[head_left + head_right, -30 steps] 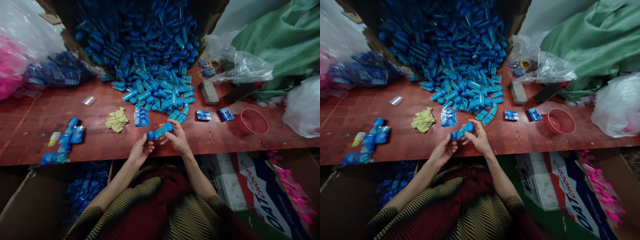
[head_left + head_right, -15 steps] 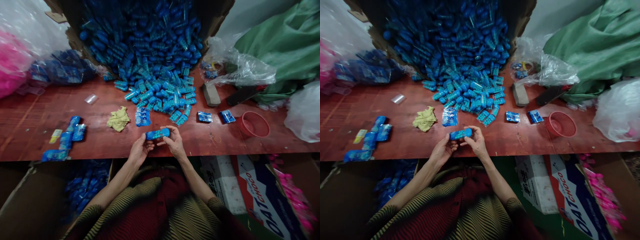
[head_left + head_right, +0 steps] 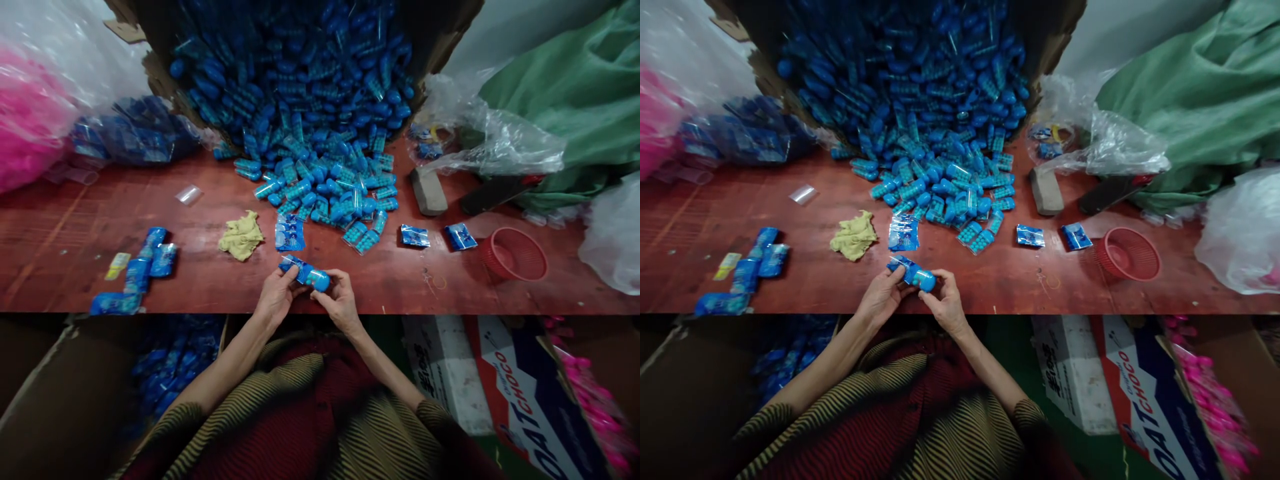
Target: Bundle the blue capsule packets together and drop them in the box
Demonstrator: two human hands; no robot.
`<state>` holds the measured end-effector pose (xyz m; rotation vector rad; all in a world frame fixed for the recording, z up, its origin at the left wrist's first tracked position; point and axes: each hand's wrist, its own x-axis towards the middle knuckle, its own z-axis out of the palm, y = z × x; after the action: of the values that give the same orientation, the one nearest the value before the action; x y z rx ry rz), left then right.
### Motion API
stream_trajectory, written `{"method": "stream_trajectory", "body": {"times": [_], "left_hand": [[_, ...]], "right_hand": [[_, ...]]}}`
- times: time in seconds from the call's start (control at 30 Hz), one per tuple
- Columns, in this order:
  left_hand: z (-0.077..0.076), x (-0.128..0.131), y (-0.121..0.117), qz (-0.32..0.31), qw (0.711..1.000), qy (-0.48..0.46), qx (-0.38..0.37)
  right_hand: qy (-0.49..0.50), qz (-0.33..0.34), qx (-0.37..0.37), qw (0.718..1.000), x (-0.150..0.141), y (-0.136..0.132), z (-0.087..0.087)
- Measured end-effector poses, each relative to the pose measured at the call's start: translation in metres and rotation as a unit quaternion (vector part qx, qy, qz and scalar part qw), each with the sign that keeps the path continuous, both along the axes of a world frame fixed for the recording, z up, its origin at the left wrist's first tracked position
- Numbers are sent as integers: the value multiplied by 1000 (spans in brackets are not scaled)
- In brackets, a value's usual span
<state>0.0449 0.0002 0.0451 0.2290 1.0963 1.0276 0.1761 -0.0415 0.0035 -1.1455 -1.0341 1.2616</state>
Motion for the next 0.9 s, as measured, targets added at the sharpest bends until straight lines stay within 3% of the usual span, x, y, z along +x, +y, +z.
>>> {"method": "stream_trajectory", "body": {"times": [0.17, 0.23, 0.37, 0.57, 0.77, 0.9], "left_hand": [[5, 1, -1, -19, 999, -35, -1], [6, -1, 2, -17, 999, -41, -6], [5, -7, 7, -44, 998, -48, -10], [5, -8, 6, -129, 984, -123, 23], [11, -9, 6, -151, 979, -132, 30], [13, -4, 4, -112, 986, -123, 32]], "right_hand": [[-98, -29, 19, 995, -4, -4, -3], [-116, 7, 2, 993, -1, -4, 3], [-25, 114, -45, 992, 6, 4, 18], [82, 93, -68, 990, 11, 19, 24], [35, 151, -58, 986, 22, 26, 32], [-12, 172, -52, 984, 20, 26, 36]]}}
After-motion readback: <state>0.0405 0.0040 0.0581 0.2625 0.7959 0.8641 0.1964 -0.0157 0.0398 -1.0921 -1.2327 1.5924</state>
